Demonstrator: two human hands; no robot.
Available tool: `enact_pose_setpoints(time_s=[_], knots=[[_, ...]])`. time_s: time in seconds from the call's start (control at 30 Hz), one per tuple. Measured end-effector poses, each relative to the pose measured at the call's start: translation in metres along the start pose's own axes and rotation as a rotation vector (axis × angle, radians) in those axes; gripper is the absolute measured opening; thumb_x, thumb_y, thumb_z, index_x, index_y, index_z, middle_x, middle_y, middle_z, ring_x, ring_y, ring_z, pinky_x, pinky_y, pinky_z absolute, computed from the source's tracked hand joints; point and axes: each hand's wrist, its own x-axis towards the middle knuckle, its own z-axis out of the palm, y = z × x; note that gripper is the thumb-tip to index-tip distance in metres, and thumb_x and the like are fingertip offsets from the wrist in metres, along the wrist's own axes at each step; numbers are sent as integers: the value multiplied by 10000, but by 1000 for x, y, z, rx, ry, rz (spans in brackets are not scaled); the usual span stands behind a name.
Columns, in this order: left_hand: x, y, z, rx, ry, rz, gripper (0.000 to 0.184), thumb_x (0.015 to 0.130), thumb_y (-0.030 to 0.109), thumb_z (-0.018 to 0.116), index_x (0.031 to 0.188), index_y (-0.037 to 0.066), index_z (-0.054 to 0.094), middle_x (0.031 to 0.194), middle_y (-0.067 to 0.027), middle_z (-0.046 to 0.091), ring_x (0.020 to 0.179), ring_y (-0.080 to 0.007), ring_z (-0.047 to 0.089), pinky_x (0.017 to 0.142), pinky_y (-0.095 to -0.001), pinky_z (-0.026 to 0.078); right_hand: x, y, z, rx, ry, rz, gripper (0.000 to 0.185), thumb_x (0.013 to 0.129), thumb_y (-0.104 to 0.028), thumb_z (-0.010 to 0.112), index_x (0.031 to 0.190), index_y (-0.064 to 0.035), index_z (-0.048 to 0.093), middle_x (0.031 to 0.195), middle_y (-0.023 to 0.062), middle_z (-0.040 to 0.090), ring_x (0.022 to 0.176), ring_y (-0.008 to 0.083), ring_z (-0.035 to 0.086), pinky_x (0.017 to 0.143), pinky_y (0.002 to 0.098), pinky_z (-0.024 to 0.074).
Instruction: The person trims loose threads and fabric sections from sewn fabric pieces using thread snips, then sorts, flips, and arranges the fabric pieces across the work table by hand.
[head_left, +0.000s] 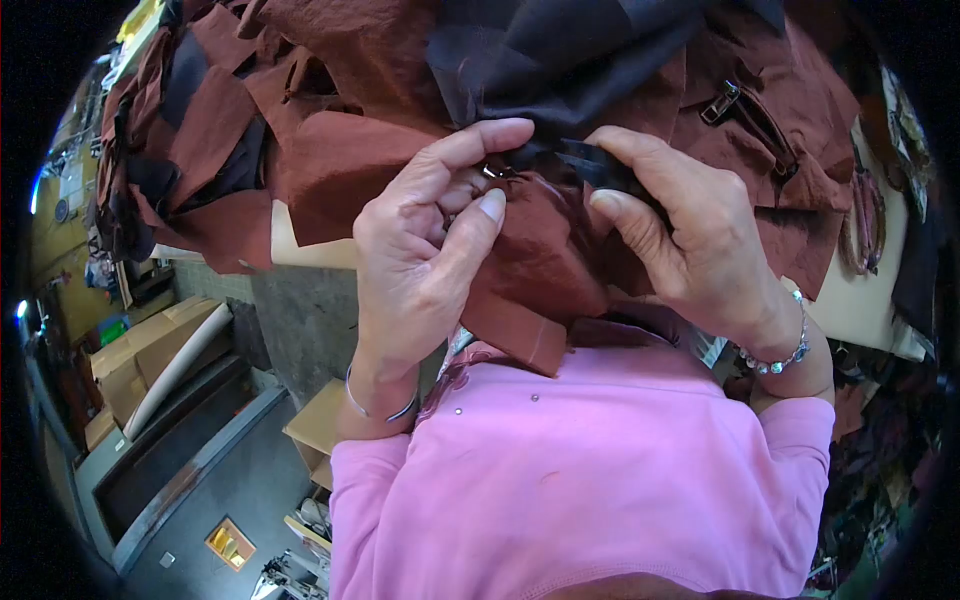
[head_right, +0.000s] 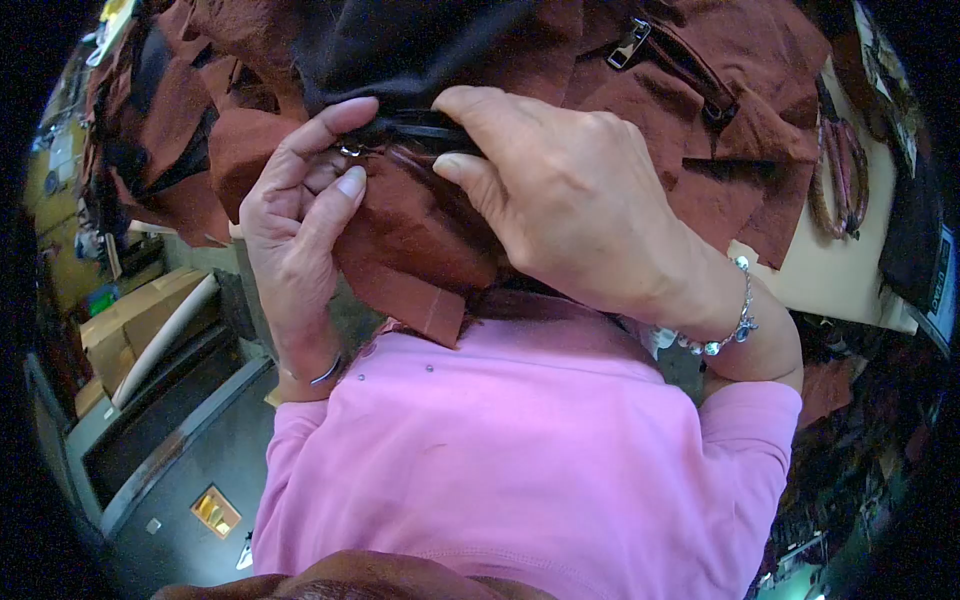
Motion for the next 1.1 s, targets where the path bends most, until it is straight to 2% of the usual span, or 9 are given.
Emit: enact_pose_setpoints(time_s=[0.23, 0.3, 0.37, 0.47, 0.5, 0.77, 0.83, 0.93, 1.1], knots=[[9, -20, -13, 422, 335, 368, 446, 745, -78, 458, 1167, 52, 516, 1020, -138, 468, 885, -211, 479, 796, -262, 399, 7, 0, -18, 110, 139, -136, 251, 716, -7, 631, 910, 15, 473, 707, 65, 480, 580, 133, 449, 536, 234, 384], [9, -6, -5, 870, 451, 464, 453, 742, -50, 453, 1179, 55, 512, 939, -133, 501, 789, -249, 495, 752, -309, 423, 4, 8, -23, 227, 192, -72, 202, 716, -44, 649, 806, -19, 470, 646, 90, 462, 555, 189, 496, 507, 266, 397], [0, -34, 2, 1514, 170, 635, 449, 694, 49, 515, 1143, 58, 533, 773, -105, 550, 677, -274, 536, 599, -369, 443, 5, 0, -30, 445, 291, -163, 205, 752, 13, 591, 711, -52, 401, 620, 57, 442, 525, 134, 420, 470, 242, 337], [21, -20, 39, 1014, -242, 787, 293, 660, 36, 522, 940, -20, 585, 915, -176, 577, 727, -212, 600, 546, -305, 462, 3, -20, -47, 619, 358, -237, 159, 776, -55, 601, 752, -38, 445, 710, 69, 515, 561, 137, 457, 501, 221, 359], [22, -21, 46, 1188, -480, 570, 249, 665, 26, 516, 901, -19, 581, 939, -181, 570, 730, -232, 595, 590, -313, 472, 6, -25, -51, 483, 300, -255, 148, 776, -69, 605, 793, -31, 463, 744, 81, 532, 583, 147, 480, 518, 226, 375], [22, 4, 16, 683, -609, 561, 264, 664, -11, 507, 910, 35, 592, 927, -156, 583, 776, -300, 578, 678, -373, 476, 32, 16, -13, -416, 101, -14, 653, 688, -357, 670, 1189, -50, 386, 1167, 174, 476, 851, 348, 580, 679, 404, 478], [33, 4, -12, 573, -390, 504, 367, 640, -110, 484, 973, 27, 553, 1030, -141, 574, 933, -292, 569, 810, -349, 457, 31, 28, -3, -517, 93, 34, 634, 694, -303, 663, 1199, -62, 364, 1124, 175, 491, 805, 356, 582, 642, 422, 479], [60, 9, -47, 1062, 98, 633, 511, 639, -125, 445, 1115, 57, 482, 1221, -134, 444, 1171, -324, 379, 982, -381, 304, 35, 34, 3, -517, 64, -28, 396, 688, -104, 590, 1040, -47, 416, 884, 157, 521, 698, 349, 576, 582, 438, 466], [113, -18, -89, 1214, 222, 633, 532, 654, -38, 517, 1160, 113, 455, 1269, -51, 385, 1227, -288, 307, 984, -445, 257, 36, -14, -28, -339, -118, -278, 386, 641, -26, 573, 1003, -31, 438, 860, 145, 526, 720, 344, 558, 589, 415, 462]])
